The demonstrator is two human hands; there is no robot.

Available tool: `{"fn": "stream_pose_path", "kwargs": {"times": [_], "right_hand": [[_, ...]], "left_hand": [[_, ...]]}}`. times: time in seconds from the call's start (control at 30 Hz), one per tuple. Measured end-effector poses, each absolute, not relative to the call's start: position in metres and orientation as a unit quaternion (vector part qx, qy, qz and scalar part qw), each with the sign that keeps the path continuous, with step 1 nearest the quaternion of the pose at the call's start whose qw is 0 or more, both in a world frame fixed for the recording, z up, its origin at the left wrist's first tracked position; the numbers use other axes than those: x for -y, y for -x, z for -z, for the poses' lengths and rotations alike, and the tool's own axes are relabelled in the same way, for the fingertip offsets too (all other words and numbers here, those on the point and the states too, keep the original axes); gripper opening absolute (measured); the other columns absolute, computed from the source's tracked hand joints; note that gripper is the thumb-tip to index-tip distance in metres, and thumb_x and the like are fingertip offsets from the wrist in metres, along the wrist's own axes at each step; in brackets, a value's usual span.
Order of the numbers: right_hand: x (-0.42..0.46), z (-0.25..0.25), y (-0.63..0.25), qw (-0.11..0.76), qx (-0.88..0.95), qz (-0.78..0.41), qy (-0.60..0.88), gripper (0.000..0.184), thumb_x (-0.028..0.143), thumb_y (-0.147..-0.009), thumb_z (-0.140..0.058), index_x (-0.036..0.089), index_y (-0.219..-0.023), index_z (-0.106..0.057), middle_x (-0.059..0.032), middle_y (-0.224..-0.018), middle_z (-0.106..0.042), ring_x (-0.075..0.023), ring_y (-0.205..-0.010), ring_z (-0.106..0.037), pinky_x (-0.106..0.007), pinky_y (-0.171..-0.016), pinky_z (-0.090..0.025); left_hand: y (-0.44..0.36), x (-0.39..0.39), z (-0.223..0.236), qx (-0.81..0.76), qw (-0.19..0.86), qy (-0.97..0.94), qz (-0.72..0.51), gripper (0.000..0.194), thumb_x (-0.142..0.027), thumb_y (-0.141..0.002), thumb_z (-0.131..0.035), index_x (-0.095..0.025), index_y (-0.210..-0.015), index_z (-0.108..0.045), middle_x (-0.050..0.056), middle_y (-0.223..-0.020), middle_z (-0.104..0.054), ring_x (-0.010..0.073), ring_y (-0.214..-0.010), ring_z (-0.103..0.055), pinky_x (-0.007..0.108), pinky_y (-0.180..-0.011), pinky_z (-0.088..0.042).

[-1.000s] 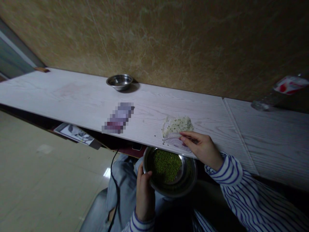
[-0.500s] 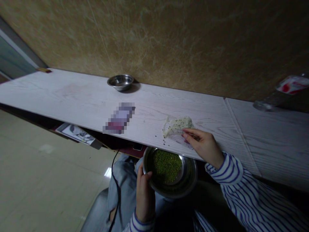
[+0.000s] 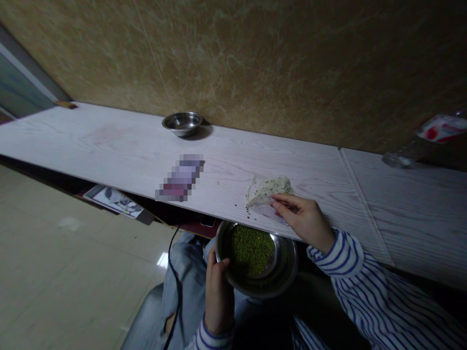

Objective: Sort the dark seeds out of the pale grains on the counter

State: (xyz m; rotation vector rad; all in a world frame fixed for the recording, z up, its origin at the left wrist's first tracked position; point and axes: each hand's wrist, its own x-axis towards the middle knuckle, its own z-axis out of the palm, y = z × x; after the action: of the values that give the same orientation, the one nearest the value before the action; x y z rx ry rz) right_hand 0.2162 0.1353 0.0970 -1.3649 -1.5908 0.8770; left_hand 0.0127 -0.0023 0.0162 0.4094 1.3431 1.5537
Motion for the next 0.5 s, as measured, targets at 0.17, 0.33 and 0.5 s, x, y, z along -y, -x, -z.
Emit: {"fn": "stream_pose_path", "kwargs": {"times": [0.17,0.33,0.5], "right_hand": [[-0.135,-0.098,-0.217,0.43,0.635,-0.341,0.544,0.032,0.041,-0.091,-0.084,0.02,-0.112,-0.097,-0.0141,-0.099,-0.094,-0.0282,-0.075,-0.089,-0.04,-0.072,-0.075],[-0.135,-0.097,-0.215,0.433,0.637,-0.342,0.538,0.031,0.041,-0.092,-0.083,0.021,-0.111,-0.097,-0.0131,-0.098,-0.094,-0.0274,-0.076,-0.089,-0.041,-0.074,-0.075],[-0.137,-0.098,-0.215,0.431,0.635,-0.334,0.548,0.031,0.038,-0.092,-0.081,0.021,-0.112,-0.097,-0.0132,-0.1,-0.094,-0.0268,-0.075,-0.089,-0.04,-0.073,-0.075]], "left_hand": [[-0.014,0.002,-0.024,-0.544,0.531,-0.142,-0.634,0.057,-0.052,-0.078,-0.078,-0.024,-0.127,-0.083,0.012,-0.141,-0.08,0.0451,-0.149,-0.063,0.059,-0.129,-0.048],[-0.015,0.0,-0.029,-0.538,0.542,-0.13,-0.632,0.059,-0.052,-0.075,-0.079,-0.023,-0.127,-0.082,0.012,-0.136,-0.081,0.0449,-0.141,-0.067,0.06,-0.125,-0.05],[-0.014,-0.001,-0.029,-0.546,0.537,-0.137,-0.628,0.058,-0.053,-0.074,-0.078,-0.023,-0.123,-0.082,0.013,-0.135,-0.08,0.0442,-0.138,-0.066,0.059,-0.122,-0.05]]}}
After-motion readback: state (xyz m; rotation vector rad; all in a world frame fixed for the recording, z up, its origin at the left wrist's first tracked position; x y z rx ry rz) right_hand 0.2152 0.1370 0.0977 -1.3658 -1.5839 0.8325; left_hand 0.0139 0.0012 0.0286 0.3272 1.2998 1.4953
